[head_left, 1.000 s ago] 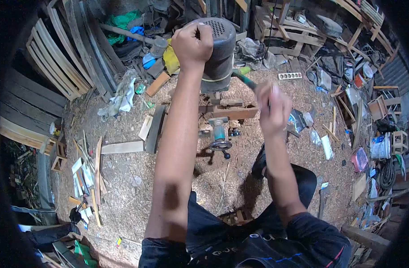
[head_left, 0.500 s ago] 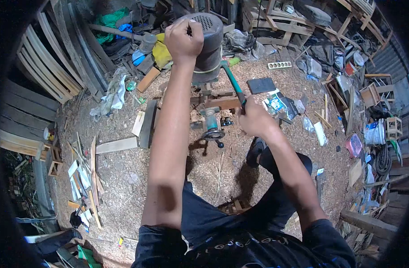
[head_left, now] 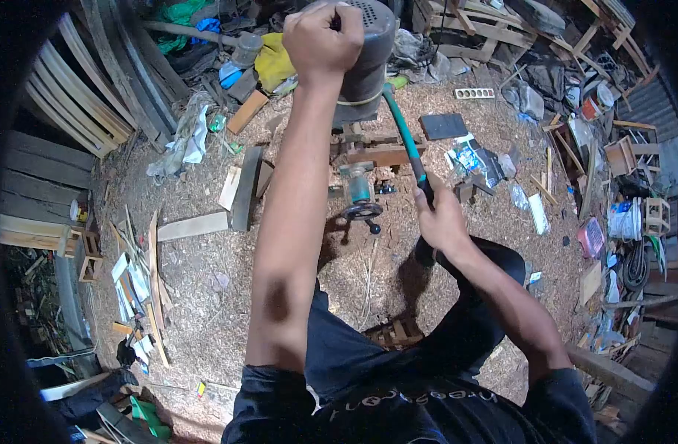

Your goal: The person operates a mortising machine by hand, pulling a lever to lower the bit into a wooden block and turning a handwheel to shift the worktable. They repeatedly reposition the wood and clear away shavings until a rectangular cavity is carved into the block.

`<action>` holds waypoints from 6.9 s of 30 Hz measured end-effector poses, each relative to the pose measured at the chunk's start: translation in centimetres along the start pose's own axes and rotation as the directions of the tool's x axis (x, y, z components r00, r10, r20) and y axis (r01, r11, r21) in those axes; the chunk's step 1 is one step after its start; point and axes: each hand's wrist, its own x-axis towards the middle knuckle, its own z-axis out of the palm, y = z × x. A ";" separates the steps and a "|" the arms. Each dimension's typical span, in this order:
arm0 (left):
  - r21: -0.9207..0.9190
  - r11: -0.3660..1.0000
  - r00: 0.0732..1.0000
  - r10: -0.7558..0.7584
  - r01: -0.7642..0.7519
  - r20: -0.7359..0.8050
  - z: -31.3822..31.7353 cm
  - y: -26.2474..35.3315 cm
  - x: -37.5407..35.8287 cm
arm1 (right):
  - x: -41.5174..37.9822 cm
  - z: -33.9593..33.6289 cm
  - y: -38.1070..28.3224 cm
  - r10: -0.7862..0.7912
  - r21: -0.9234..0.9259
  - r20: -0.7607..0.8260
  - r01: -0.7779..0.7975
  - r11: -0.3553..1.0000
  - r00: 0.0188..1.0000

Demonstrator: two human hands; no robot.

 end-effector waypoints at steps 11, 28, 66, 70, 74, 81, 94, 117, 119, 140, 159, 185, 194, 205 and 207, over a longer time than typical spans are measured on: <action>-0.024 0.997 0.997 0.071 -0.072 -0.031 -0.3 1.1 -0.4 | -0.1 7.3 9.3 -0.174 0.036 -0.093 0.178 0.983 0.980; 0.019 1.000 1.000 -0.022 0.022 0.021 0.7 -1.6 -2.3 | 2.2 16.3 19.2 -0.265 -0.098 -0.229 0.249 0.964 0.937; 0.010 0.998 0.998 -0.055 0.055 -0.011 0.1 0.5 2.9 | 9.3 -8.7 -12.1 -0.523 0.382 -0.452 0.687 0.618 0.722; 0.048 0.997 0.998 -0.052 0.053 -0.021 0.1 1.0 4.4 | 18.7 -9.0 -17.8 -0.597 -0.012 -0.753 0.902 0.431 0.275; 0.003 0.997 0.997 -0.071 0.071 0.007 -0.1 1.4 5.3 | 29.1 -7.9 -15.8 -0.690 -0.021 -0.612 0.864 0.503 0.387; -0.025 0.997 0.997 -0.078 0.078 0.014 -0.2 2.2 6.3 | 34.9 -5.4 -12.1 -0.410 0.057 -0.386 0.465 0.883 0.826; -0.094 0.993 0.996 -0.069 0.074 0.057 -0.3 2.1 6.9 | 40.0 -2.6 -9.0 -0.332 0.026 -0.314 0.358 0.934 0.889; 0.459 0.831 0.452 -0.556 0.314 0.697 -10.1 -0.4 -31.6 | 6.5 12.0 14.4 -0.054 -0.446 0.458 0.282 0.850 0.887; 0.598 0.772 0.176 -0.633 0.216 0.754 -11.2 0.5 -34.8 | 4.4 13.2 12.9 -0.009 -0.506 0.474 0.281 0.816 0.880; 0.463 0.788 0.239 -0.580 0.406 0.779 -12.0 1.3 -40.8 | 2.4 18.8 18.2 -0.242 -0.083 0.317 0.281 0.956 0.917; 0.618 0.622 0.648 -0.727 0.481 0.228 -2.2 0.7 -40.7 | 15.0 27.1 30.2 0.381 0.853 0.175 -0.333 0.401 0.908; 0.645 0.616 0.666 -0.714 0.451 0.216 -2.0 0.4 -41.4 | 11.2 26.7 28.4 0.242 0.615 -0.402 0.065 0.786 0.883; 0.638 0.623 0.689 -0.699 0.453 0.194 -1.9 0.9 -40.8 | 11.0 24.7 25.6 0.193 0.521 -0.372 0.032 0.853 0.908; 0.495 0.670 0.673 -0.710 0.554 0.208 -2.5 0.0 -41.2 | 10.9 25.1 26.0 0.269 0.609 -0.229 -0.078 0.789 0.936; 0.372 0.613 0.610 -0.780 0.697 0.142 -3.1 -1.2 -41.5 | 11.8 24.7 27.2 0.243 0.403 -0.140 -0.169 0.899 0.960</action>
